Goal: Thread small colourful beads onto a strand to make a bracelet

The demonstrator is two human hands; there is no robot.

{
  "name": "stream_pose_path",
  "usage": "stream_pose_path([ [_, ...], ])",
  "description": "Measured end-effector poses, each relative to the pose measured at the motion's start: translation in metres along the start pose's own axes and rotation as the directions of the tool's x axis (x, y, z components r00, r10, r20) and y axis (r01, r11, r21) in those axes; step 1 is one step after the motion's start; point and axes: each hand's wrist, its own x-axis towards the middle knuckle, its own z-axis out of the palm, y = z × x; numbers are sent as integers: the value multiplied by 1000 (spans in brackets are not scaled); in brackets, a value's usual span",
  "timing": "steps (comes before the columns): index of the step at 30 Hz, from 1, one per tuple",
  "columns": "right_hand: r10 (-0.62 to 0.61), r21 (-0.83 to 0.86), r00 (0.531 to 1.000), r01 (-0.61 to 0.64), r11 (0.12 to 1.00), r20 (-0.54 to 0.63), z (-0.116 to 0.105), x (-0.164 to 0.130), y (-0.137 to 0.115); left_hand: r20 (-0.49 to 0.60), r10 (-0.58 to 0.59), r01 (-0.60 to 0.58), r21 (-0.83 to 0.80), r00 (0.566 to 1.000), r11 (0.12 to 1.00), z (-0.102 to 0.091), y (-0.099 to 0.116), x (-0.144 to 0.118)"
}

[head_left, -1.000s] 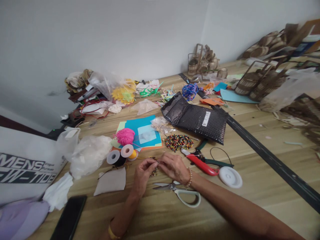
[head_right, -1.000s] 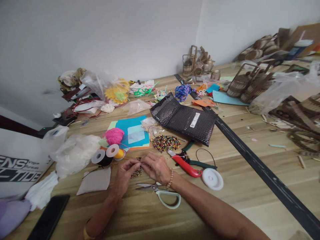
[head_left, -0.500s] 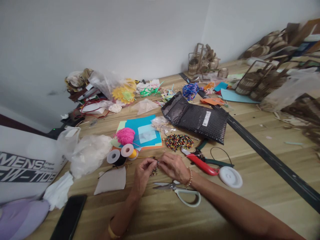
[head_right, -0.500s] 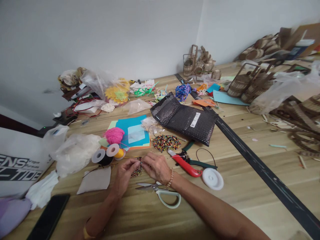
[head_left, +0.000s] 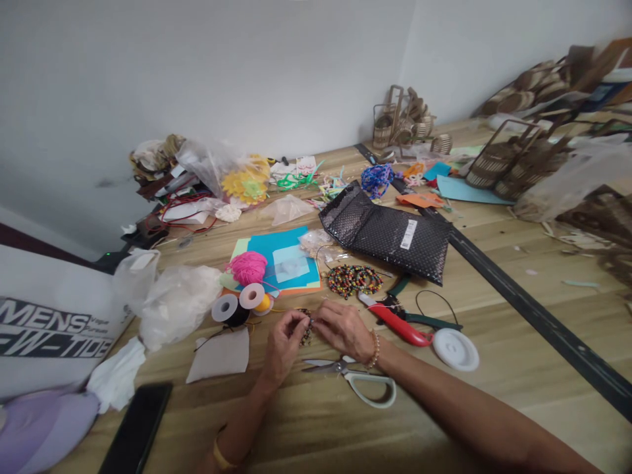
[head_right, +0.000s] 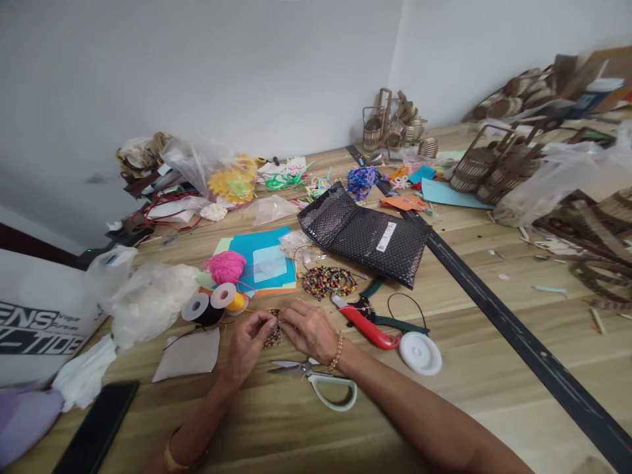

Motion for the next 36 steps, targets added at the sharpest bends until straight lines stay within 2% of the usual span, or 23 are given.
stream_pose_path([
  [9,26,-34,999,-25,999,30,-3,2,-3,-76,-49,47,-34,996,998,-3,0,2],
  [13,53,-98,996,-46,994,73,-1,1,-2,-90,-63,61,-31,994,998,-5,2,3],
  [23,5,-160,988,20,987,154,-1,2,-7,-100,-59,59,0,993,998,-11,11,4],
  [26,-4,-121,984,26,992,181,-4,3,-9,-51,-52,53,23,997,998,-11,14,1],
  [29,40,-58,988,-32,998,150,-6,3,-10,-4,12,-12,40,1000,999,-8,14,-2],
  [33,131,197,987,-147,969,94,-6,4,-11,23,154,-155,52,988,987,-6,11,-4],
  [36,218,377,966,-256,890,141,-5,4,-10,35,215,-218,96,976,971,-6,11,-4],
])
